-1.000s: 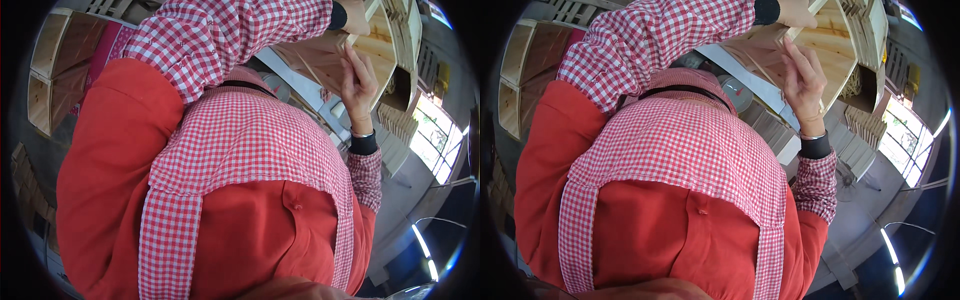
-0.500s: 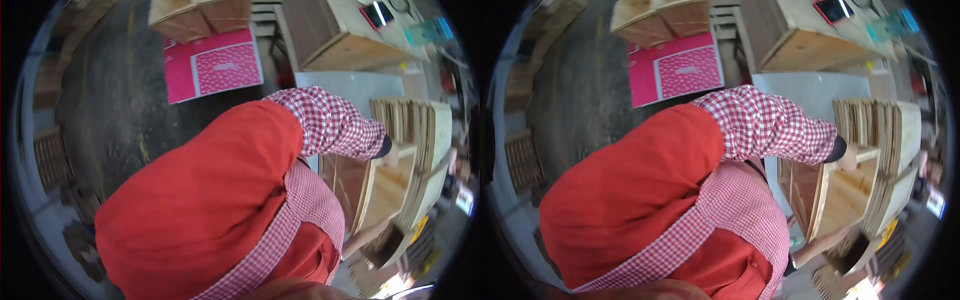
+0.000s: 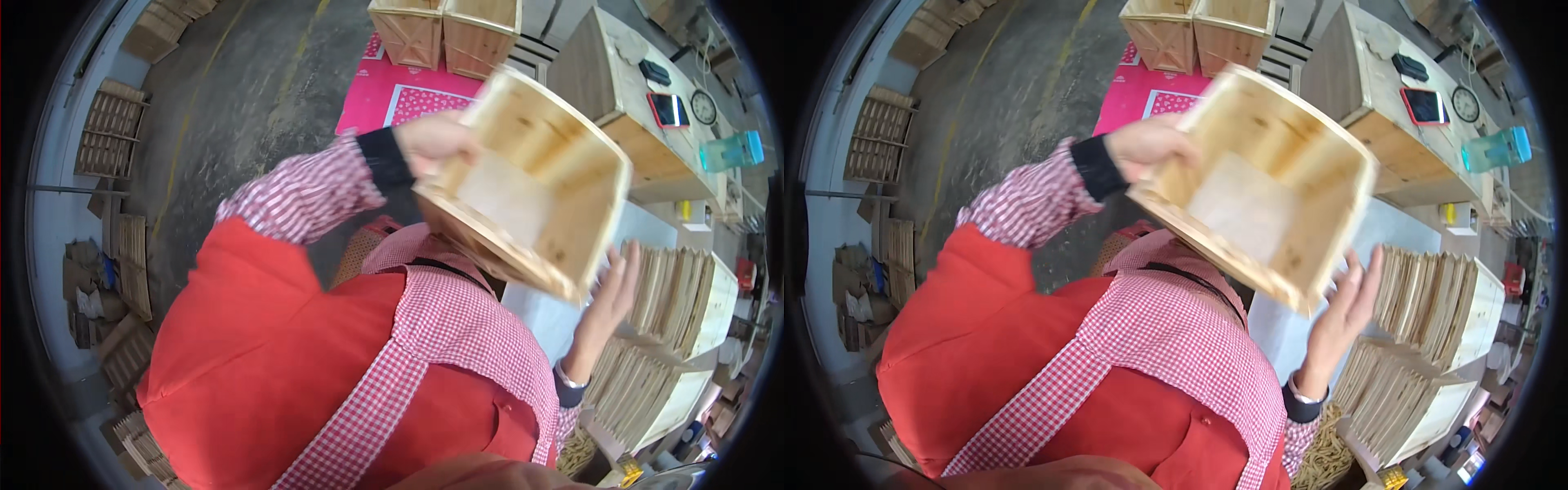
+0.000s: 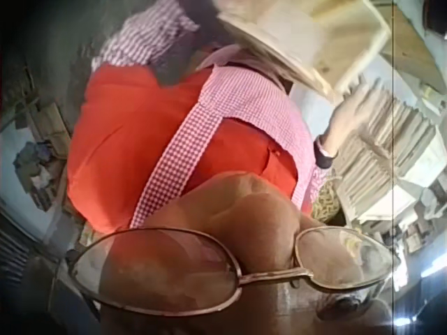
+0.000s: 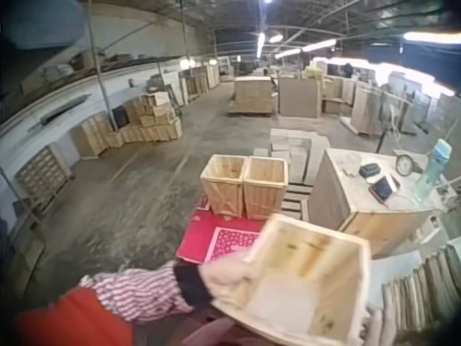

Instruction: Applying wood glue to wooden panels and joining them to assemble small wooden boxes.

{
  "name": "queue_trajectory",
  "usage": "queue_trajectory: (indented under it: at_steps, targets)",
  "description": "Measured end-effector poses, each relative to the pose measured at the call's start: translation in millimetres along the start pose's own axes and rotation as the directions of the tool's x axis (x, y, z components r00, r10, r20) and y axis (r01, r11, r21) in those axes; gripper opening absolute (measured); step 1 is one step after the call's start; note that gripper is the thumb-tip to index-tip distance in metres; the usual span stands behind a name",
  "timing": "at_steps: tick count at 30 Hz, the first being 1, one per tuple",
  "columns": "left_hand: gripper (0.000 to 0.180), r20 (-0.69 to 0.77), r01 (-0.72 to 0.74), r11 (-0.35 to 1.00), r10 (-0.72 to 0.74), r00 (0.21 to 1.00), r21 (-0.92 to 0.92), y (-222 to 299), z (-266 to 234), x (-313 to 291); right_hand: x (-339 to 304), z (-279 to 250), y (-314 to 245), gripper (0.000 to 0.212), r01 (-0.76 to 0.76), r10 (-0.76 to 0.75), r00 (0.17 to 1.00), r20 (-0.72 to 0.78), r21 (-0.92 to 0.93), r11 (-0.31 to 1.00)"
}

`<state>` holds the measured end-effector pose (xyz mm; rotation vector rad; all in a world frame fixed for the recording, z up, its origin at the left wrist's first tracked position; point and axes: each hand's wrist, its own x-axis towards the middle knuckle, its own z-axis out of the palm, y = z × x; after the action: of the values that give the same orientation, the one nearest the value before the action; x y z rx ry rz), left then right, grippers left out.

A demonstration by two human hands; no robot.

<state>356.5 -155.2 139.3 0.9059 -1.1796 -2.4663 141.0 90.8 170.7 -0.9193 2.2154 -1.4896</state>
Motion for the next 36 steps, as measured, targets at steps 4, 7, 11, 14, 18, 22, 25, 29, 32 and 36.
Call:
queue_trajectory:
  at_steps: [4,7,11,14,18,22,25,29,32,36]
  targets:
    - [0.044,-0.36,-0.139,0.959,0.042,0.932,-0.247,3.1,-120.4,-40.0,24.3,57.5,2.7,0.051,0.011,-0.028,0.987,0.157,0.108,0.994]
    - [0.041,-0.557,-0.302,0.842,0.002,0.831,-0.447,-15.2,-216.1,-17.9,47.7,101.9,29.9,0.052,-0.051,0.027,0.982,0.187,0.121,0.991]
    - [0.033,-0.602,-0.357,0.687,-0.147,0.785,-0.633,-43.8,-313.2,51.3,67.5,158.8,70.9,0.053,-0.219,0.213,0.954,0.213,0.009,0.976]
    - [0.033,-0.653,-0.454,0.561,-0.222,0.724,-0.693,-46.4,-351.4,114.5,70.9,183.2,86.6,0.054,-0.35,0.353,0.909,0.221,-0.055,0.935]
    - [0.041,-0.708,-0.457,0.603,-0.273,0.652,-0.654,-30.5,-378.4,164.9,67.1,192.7,89.6,0.053,-0.49,0.504,0.845,0.177,-0.123,0.863]
    - [0.043,-0.723,-0.441,0.618,-0.326,0.609,-0.651,-24.5,-377.3,189.7,65.1,192.4,87.2,0.054,-0.582,0.592,0.799,0.105,-0.113,0.805]
    - [0.044,-0.788,-0.481,0.649,-0.328,0.522,-0.589,-24.6,-365.8,205.7,61.7,190.5,85.5,0.054,-0.613,0.62,0.782,0.059,-0.105,0.783]
    - [0.047,-0.829,-0.518,0.657,-0.342,0.443,-0.548,-21.5,-357.7,225.0,55.8,186.4,82.2,0.054,-0.653,0.658,0.752,0.021,-0.112,0.749]
    - [0.044,-0.819,-0.516,0.641,-0.383,0.426,-0.568,-19.3,-364.1,237.8,53.6,182.8,83.5,0.054,-0.676,0.681,0.732,0.017,-0.096,0.73]
    - [0.037,-0.771,-0.468,0.617,-0.451,0.449,-0.633,-30.7,-381.2,237.7,46.9,173.9,98.6,0.053,-0.714,0.714,0.7,-0.017,-0.055,0.698]
